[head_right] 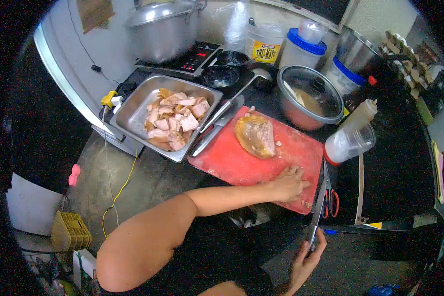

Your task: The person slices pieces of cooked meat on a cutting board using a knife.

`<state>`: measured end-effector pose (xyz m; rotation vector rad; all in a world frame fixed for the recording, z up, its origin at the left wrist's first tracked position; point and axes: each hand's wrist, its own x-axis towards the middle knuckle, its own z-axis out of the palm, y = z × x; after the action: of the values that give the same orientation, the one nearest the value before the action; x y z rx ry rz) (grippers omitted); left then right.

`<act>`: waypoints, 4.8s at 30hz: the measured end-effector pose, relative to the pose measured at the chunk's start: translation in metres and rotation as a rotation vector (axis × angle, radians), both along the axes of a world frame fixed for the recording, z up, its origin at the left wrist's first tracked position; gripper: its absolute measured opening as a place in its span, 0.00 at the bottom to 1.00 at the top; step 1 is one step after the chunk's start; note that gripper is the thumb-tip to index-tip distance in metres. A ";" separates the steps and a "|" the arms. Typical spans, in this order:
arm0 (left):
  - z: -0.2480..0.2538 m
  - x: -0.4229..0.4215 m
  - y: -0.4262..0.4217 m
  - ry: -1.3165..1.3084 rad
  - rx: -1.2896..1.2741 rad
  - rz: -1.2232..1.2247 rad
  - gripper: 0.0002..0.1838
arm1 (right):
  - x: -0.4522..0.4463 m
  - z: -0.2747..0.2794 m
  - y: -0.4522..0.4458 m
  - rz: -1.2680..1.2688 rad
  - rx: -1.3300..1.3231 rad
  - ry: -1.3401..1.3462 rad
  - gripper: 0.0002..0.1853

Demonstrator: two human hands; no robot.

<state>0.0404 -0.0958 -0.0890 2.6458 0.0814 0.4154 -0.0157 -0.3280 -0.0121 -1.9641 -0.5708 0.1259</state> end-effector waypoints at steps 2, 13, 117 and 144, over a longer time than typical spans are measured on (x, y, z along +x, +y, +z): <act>0.001 0.006 0.003 0.069 -0.021 -0.041 0.20 | -0.004 0.003 -0.001 -0.008 0.019 0.074 0.19; 0.012 -0.001 0.000 0.035 0.236 -0.018 0.15 | -0.003 -0.006 0.002 0.009 0.032 0.056 0.20; 0.082 0.006 0.273 0.615 0.234 0.233 0.16 | 0.001 0.000 0.043 0.109 -0.238 -0.124 0.23; 0.090 -0.068 0.120 0.428 -0.656 0.064 0.38 | 0.005 -0.026 0.074 0.275 -0.362 -0.178 0.37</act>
<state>-0.0274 0.0239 0.0012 2.0370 0.3701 -0.1527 -0.0110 -0.2540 -0.0381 -2.2508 -0.9916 0.2407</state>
